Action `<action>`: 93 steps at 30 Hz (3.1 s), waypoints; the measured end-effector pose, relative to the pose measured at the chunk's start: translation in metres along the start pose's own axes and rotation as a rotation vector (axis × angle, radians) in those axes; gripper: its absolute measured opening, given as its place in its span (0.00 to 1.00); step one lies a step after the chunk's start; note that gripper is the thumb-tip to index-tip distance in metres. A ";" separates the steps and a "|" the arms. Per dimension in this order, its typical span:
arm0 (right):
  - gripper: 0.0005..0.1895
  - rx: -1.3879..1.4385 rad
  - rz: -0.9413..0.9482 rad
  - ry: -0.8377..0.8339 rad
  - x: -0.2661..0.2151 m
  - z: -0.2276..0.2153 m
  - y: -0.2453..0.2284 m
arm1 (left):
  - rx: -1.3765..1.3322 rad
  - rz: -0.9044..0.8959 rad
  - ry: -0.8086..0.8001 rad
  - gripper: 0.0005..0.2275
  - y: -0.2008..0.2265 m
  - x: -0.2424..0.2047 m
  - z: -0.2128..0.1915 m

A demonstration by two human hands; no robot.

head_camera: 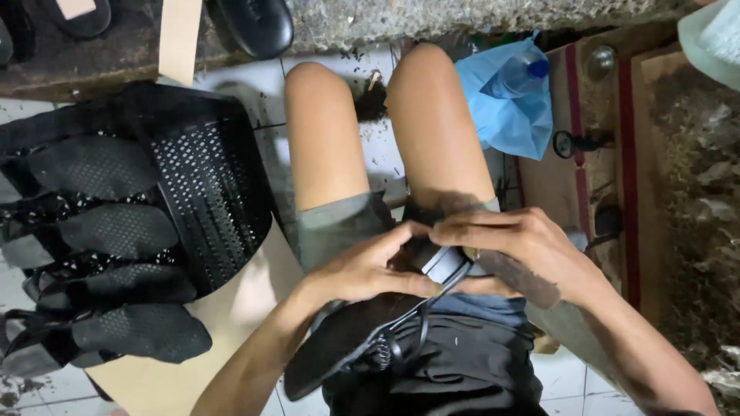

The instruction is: Assembling sandals by heating components, attaching soles, hammering them for a secure bond, and trimming excess material with a knife.

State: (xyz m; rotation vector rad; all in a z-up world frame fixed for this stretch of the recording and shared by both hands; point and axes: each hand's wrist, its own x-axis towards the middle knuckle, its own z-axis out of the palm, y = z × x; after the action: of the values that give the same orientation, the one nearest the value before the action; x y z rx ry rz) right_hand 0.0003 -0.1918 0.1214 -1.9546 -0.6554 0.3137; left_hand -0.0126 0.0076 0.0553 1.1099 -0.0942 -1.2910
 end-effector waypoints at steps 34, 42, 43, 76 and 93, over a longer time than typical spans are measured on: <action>0.10 0.838 0.744 0.652 -0.062 0.034 0.014 | -0.745 0.126 0.444 0.38 -0.071 0.026 0.028; 0.09 0.430 0.541 0.400 -0.063 0.029 0.018 | -0.817 0.194 0.293 0.37 -0.058 0.017 0.026; 0.09 0.432 0.544 0.393 -0.060 0.026 0.015 | -0.822 0.194 0.298 0.37 -0.071 0.022 0.024; 0.02 0.197 -0.089 0.319 -0.039 0.037 0.024 | -0.835 0.094 0.310 0.19 -0.100 0.030 0.011; 0.41 -0.090 0.058 0.094 -0.060 0.029 -0.010 | -0.626 0.129 0.294 0.16 -0.062 0.005 0.020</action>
State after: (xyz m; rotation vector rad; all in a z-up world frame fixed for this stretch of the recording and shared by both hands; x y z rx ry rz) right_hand -0.0661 -0.2010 0.1134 -2.0636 -0.5606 0.2296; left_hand -0.0673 -0.0004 0.0200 0.7223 0.4263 -0.9315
